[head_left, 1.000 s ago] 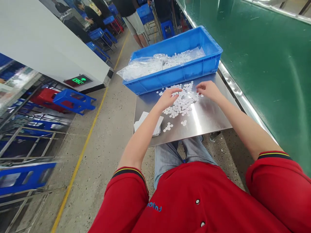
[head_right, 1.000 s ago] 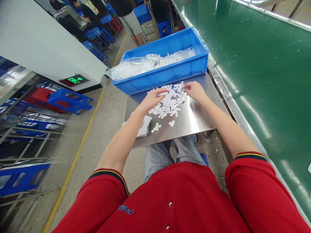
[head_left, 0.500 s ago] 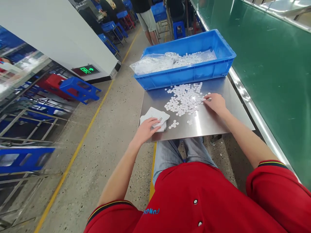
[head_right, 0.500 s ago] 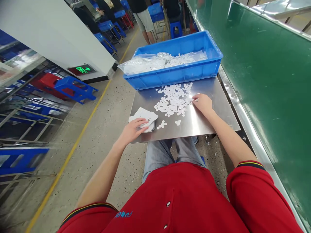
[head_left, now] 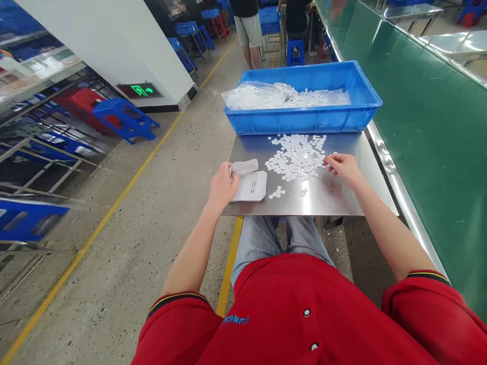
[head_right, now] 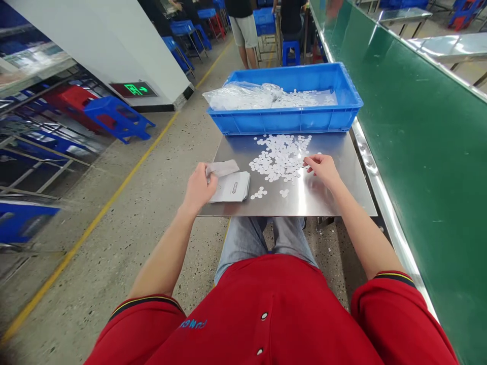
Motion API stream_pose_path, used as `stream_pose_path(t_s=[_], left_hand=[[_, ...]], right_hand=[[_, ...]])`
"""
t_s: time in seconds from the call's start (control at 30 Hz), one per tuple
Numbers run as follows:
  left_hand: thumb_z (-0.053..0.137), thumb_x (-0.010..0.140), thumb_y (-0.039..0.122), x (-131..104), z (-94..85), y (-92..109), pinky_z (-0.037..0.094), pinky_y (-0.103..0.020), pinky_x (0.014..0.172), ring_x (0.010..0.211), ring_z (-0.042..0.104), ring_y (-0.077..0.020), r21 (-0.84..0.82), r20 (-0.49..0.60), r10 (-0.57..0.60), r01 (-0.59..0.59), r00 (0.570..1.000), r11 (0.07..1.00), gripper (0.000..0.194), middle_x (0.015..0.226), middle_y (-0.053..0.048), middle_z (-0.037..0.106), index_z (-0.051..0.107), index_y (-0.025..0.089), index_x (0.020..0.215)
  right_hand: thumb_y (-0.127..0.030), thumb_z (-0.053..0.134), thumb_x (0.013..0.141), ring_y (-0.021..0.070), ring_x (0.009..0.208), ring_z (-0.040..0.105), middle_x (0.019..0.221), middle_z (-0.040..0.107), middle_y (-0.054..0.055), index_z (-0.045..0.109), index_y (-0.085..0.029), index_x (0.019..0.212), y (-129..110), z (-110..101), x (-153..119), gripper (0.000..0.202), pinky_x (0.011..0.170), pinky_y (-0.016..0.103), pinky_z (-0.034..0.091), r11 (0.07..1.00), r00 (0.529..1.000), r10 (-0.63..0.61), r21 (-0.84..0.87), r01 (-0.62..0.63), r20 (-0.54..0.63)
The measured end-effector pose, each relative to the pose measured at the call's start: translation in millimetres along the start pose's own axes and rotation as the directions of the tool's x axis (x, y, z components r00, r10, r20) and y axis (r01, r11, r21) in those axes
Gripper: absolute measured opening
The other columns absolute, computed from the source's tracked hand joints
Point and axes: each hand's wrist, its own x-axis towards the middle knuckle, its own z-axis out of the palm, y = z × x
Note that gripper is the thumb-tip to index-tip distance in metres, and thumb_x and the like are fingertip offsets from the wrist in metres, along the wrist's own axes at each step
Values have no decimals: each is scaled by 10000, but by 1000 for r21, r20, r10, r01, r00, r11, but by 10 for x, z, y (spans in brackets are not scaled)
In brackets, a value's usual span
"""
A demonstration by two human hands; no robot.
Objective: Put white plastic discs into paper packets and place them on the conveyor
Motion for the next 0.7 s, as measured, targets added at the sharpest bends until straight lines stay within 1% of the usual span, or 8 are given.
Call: stream_pose_path(t_s=[0.1,0.2,0.3,0.43,0.5,0.57,0.63,0.7], left_hand=[[468,960,362,8,-127,79,487,-325,749,826,639,-221,-215,-89,74,-92,993,972,225,888,-58,691,627,203,945],[537,939,468,-17,-164,197,453,-284,635,701,612,-184,-414,-126,38,-87,991,906,351,703,-10,647,657,196,753],[694,835,508,-66,-126,333,451,-273,572,650,618,-174,-587,-71,-49,-2,996,809,334,673,-3,685,728,195,724],[858,670,483,-147,-101,542,559,-327,678,751,707,-230,-704,110,-49,113,993,701,308,792,-52,778,799,206,790],[869,662,474,-188,-117,662,586,-381,796,823,733,-256,-705,186,52,97,981,702,291,839,-65,791,794,219,780],[850,704,450,-223,-133,787,558,-435,973,986,736,-278,-690,228,223,-5,948,724,234,1009,-76,803,770,234,749],[792,785,425,-242,-130,904,475,-463,1122,1193,682,-285,-663,260,398,-137,880,736,191,1255,-73,752,750,246,737],[722,860,408,-238,-100,999,423,-466,1177,1316,614,-277,-622,289,509,-245,811,744,174,1405,-57,675,756,258,779]], right_hand=[[-419,716,779,135,661,632,903,767,93,714,-191,774,-80,82,-53,229,537,234,459,998,998,-49,50,47,33],[-482,717,778,136,651,628,889,761,81,719,-205,786,-191,185,-133,278,529,240,464,986,988,-146,91,140,55],[-508,715,788,132,638,623,882,757,68,729,-212,812,-315,264,-237,297,525,243,464,968,971,-227,128,216,78],[-532,710,798,135,626,618,873,756,64,729,-217,810,-451,289,-347,316,522,254,459,959,959,-266,125,254,93],[-539,696,808,140,624,621,863,754,59,724,-223,790,-496,283,-380,318,536,265,463,960,954,-276,78,268,116],[-521,678,828,145,624,629,846,753,49,724,-228,782,-529,282,-406,300,571,279,478,954,941,-296,5,300,165],[-475,651,858,149,627,638,824,753,34,736,-234,796,-555,293,-426,264,618,292,490,933,915,-322,-80,350,244],[-415,629,883,156,647,645,803,755,22,754,-240,812,-575,319,-439,227,659,300,485,885,877,-346,-194,423,333]])
